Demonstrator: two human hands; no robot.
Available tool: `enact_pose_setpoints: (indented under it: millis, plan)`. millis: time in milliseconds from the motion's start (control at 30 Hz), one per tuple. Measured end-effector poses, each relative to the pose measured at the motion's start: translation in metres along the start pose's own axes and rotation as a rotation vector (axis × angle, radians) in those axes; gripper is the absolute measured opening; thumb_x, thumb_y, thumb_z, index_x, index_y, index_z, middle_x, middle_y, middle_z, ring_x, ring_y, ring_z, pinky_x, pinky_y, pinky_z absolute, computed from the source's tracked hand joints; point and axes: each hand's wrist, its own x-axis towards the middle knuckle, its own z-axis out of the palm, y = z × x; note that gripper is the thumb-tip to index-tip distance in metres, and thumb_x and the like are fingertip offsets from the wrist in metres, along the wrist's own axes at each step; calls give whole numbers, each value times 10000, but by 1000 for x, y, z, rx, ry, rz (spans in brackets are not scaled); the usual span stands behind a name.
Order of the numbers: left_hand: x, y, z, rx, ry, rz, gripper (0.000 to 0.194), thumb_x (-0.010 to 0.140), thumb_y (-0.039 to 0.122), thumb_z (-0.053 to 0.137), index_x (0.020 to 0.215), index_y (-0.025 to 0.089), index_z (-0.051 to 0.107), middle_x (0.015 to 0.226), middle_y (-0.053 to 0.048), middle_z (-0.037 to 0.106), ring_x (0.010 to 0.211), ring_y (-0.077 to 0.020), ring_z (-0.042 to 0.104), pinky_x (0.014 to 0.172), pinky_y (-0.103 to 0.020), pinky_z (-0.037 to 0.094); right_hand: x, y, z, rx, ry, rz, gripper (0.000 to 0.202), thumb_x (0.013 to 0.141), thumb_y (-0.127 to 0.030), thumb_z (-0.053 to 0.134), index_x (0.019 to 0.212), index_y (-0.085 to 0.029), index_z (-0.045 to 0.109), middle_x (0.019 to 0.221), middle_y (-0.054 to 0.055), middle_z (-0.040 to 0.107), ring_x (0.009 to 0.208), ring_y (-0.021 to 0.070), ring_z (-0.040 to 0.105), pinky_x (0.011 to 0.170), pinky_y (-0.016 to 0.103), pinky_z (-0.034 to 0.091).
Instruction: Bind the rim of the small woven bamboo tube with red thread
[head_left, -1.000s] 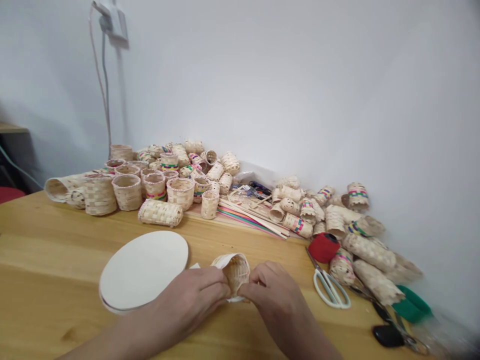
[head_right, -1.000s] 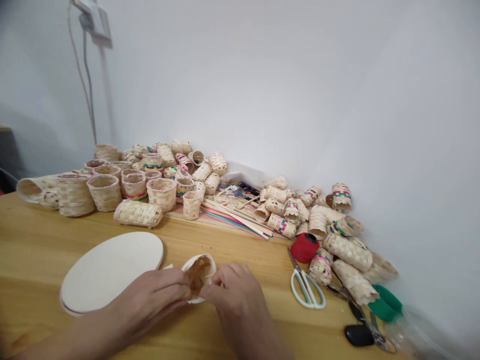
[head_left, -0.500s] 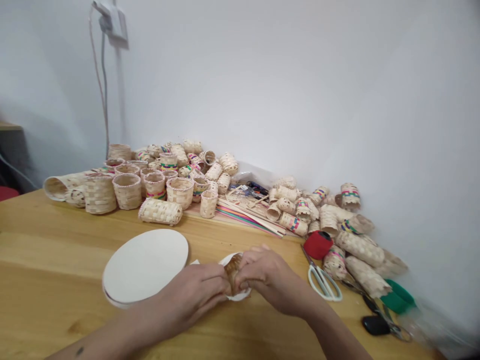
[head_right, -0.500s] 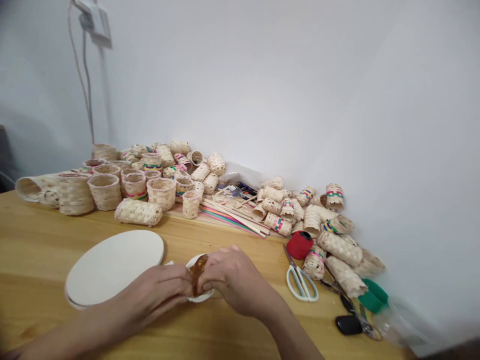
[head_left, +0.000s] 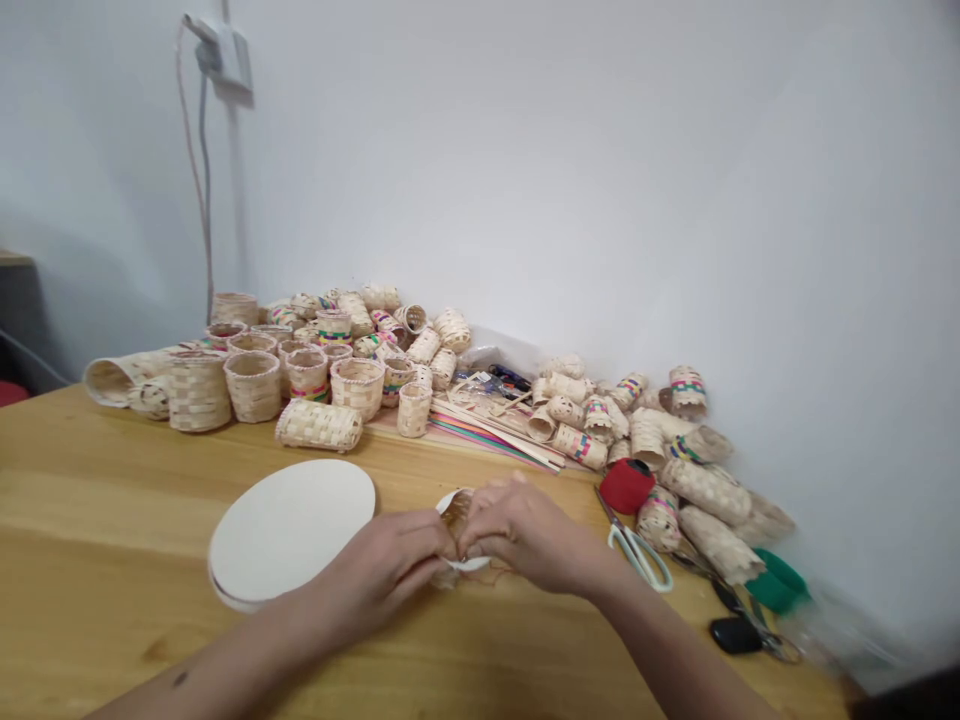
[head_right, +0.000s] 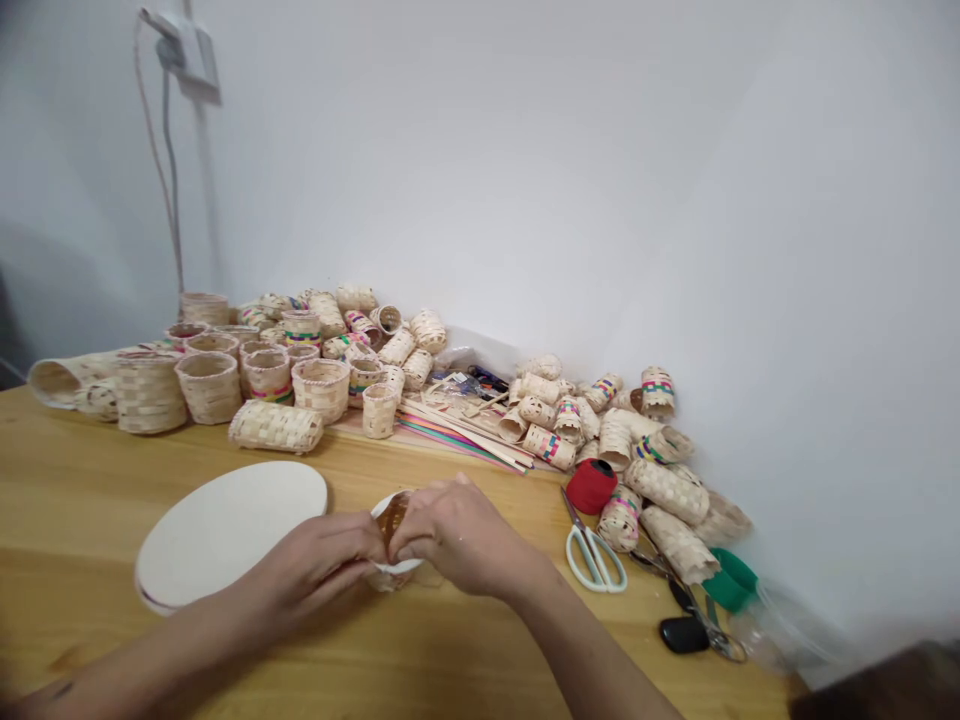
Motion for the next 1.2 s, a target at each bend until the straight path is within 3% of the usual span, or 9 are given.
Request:
enact_pose_setpoints:
  millis: [133,267,433,633,700,800,867,1067,1200]
  plan:
    - [0,-4,-1,-38,62,-97,122,887,136,539,882,189,649,810,-2,677,710,-122,593,659,-178,410,8,-2,-10,65,-9,29,216,908,-109,531,939,-225,711,936,-10,708,871,132,607,779,218,394]
    - [-1,-5,-3,-31,132,-219,110,842,139,582,885,180,675,743,5,671,621,-117,549,592,-181,376,15,-3,-17,133,48,165,190,842,-70,589,924,-212,685,846,-39,692,755,109,590,652,184,373]
    - [2,-6,-5,-71,115,-222,123,862,171,566,776,163,654,733,-3,647,658,-123,545,616,-186,369,18,-4,-14,131,104,200,162,806,-64,606,864,-203,666,805,-44,662,729,107,562,633,183,356]
    - [4,-1,-3,-122,91,-233,178,867,153,518,712,158,606,732,3,604,685,-127,536,643,-197,367,22,-9,-5,79,53,90,156,821,-58,599,800,-207,640,790,-46,666,781,130,583,755,239,374]
    - [4,-1,-3,-136,135,-293,179,862,182,517,710,157,606,720,0,592,681,-136,525,637,-207,363,20,-9,-3,31,112,58,175,864,-69,563,870,-221,647,862,-29,684,833,145,587,780,262,387]
    - [5,-4,-4,-219,239,-430,187,847,256,520,726,149,614,680,1,566,642,-142,496,603,-219,351,15,-8,4,-92,329,-17,226,924,-85,490,1048,-214,628,1021,33,680,947,179,557,829,304,401]
    - [6,-7,-3,-309,287,-507,215,829,314,527,726,143,607,629,15,522,583,-131,449,557,-218,328,12,-7,12,-178,445,-69,204,937,-117,488,1076,-195,615,1022,59,668,935,188,539,813,311,409]
    - [4,-7,3,-430,282,-562,245,808,370,544,761,141,615,575,46,447,524,-107,373,508,-207,292,10,-5,31,-352,514,-150,132,948,-198,504,938,-213,635,865,25,637,791,160,517,661,273,385]
    - [3,-1,4,-387,281,-532,214,803,335,535,744,147,616,587,38,477,528,-111,402,512,-207,318,15,-11,34,-423,516,-208,153,970,-222,474,941,-209,623,886,25,652,849,171,532,721,308,410]
